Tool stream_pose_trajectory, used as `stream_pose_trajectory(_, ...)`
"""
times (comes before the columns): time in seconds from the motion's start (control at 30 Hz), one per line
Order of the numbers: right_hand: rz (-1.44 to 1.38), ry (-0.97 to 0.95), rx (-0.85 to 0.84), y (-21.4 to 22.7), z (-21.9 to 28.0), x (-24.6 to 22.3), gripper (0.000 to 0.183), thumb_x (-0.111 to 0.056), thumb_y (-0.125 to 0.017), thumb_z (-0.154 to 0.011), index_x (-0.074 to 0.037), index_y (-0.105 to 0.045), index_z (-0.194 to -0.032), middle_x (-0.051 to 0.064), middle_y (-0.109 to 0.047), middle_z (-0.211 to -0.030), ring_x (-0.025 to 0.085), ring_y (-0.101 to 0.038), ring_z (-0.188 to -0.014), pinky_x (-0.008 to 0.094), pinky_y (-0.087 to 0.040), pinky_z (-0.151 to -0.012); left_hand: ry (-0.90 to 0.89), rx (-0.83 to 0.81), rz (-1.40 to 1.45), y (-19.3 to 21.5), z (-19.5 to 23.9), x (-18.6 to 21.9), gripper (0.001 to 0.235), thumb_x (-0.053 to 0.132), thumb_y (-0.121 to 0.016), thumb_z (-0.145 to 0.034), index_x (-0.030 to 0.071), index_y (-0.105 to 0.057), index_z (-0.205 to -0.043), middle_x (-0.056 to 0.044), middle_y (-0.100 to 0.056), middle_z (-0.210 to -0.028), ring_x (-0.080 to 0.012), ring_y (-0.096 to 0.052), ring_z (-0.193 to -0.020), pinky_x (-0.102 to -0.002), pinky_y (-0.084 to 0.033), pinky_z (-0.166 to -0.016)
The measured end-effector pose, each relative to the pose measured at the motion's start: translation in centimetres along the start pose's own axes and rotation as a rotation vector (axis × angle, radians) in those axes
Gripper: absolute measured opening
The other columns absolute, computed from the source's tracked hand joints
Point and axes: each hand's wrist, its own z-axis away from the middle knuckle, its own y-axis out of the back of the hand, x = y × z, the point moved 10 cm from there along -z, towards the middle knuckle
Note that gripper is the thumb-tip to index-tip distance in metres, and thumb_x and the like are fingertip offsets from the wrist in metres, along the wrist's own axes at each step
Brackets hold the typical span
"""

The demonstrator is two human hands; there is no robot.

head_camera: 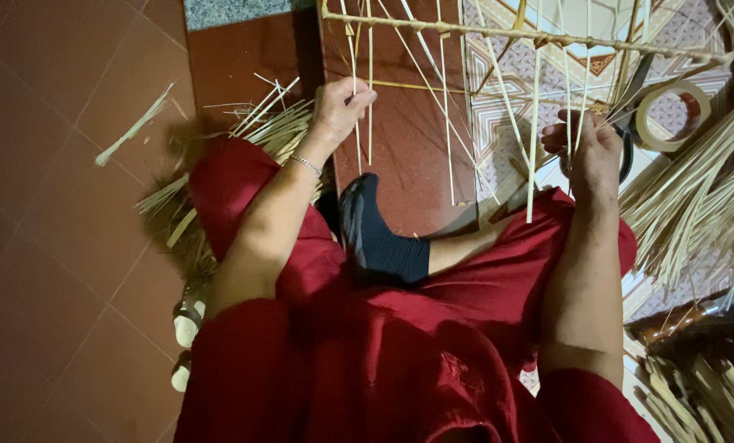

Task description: The person weaves thin bamboo strips into a rectangular basket frame, threading them through the structure and trimming excess with scissors. The person adjusts the frame and continues weaving to build up the sides.

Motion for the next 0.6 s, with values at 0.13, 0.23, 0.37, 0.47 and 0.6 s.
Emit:
stream_pose_trajectory(0.13, -0.004, 0.002, 0.004, 0.3, 0.1, 0.2, 0.035, -0.032, -0.053, -0.116, 0.000, -0.066, -0.122, 0.010, -0.075, -0.093, 0.017, -0.071, -0.073, 0.024, -0.048, -0.055, 0.113, -0.030, 0.096, -1.2, 0.8, -1.7, 0.014, 0.017, -0.078, -0.092, 0.004, -0.076, -0.088, 0.000, -0.070, -0.071, -0.0061, -0.062, -0.061, -0.024, -0.051, -0.056)
stream_pose_trajectory(0.23, -0.007, 0.016, -0.011, 0.2, 0.2, 0.0, 0.035, -0.033, -0.054, -0.116, -0.001, -0.066, -0.123, 0.011, -0.074, -0.093, 0.016, -0.070, -0.073, 0.024, -0.044, -0.054, 0.119, -0.037, 0.063, -1.4, 0.9, -1.9, 0.015, 0.019, -0.079, -0.092, 0.004, -0.076, -0.090, -0.002, -0.071, -0.072, -0.0065, -0.064, -0.064, -0.025, -0.052, -0.059)
stream_pose_trajectory(0.37, -0.059, 0.005, -0.016, 0.3, -0.1, 0.6, 0.036, -0.034, -0.055, -0.115, 0.000, -0.067, -0.119, 0.011, -0.074, -0.091, 0.016, -0.070, -0.071, 0.024, -0.049, -0.057, 0.063, -0.013, 0.008, -0.9, 1.2, -1.4, 0.019, 0.020, -0.079, -0.090, 0.002, -0.076, -0.091, -0.003, -0.075, -0.078, -0.0080, -0.067, -0.070, -0.025, -0.054, -0.064)
stream_pose_trajectory(0.47, -0.011, 0.005, 0.014, 0.7, -0.5, 0.9, 0.032, -0.031, -0.062, -0.112, 0.000, -0.066, -0.117, 0.012, -0.074, -0.091, 0.016, -0.069, -0.070, 0.025, -0.047, -0.056, 0.035, -0.023, -0.033, -1.0, 1.3, -0.7, 0.021, 0.020, -0.081, -0.089, 0.000, -0.076, -0.090, -0.004, -0.076, -0.079, -0.0098, -0.067, -0.070, -0.026, -0.053, -0.064)
stream_pose_trajectory(0.6, -0.053, 0.041, -0.014, 0.6, -0.5, 0.9, 0.031, -0.028, -0.065, -0.114, 0.003, -0.067, -0.117, 0.014, -0.074, -0.091, 0.017, -0.069, -0.073, 0.027, -0.053, -0.064, 0.092, -0.041, 0.016, -1.3, 1.5, -1.1, 0.018, 0.019, -0.077, -0.092, 0.001, -0.075, -0.089, -0.005, -0.076, -0.078, -0.0096, -0.069, -0.071, -0.026, -0.055, -0.065)
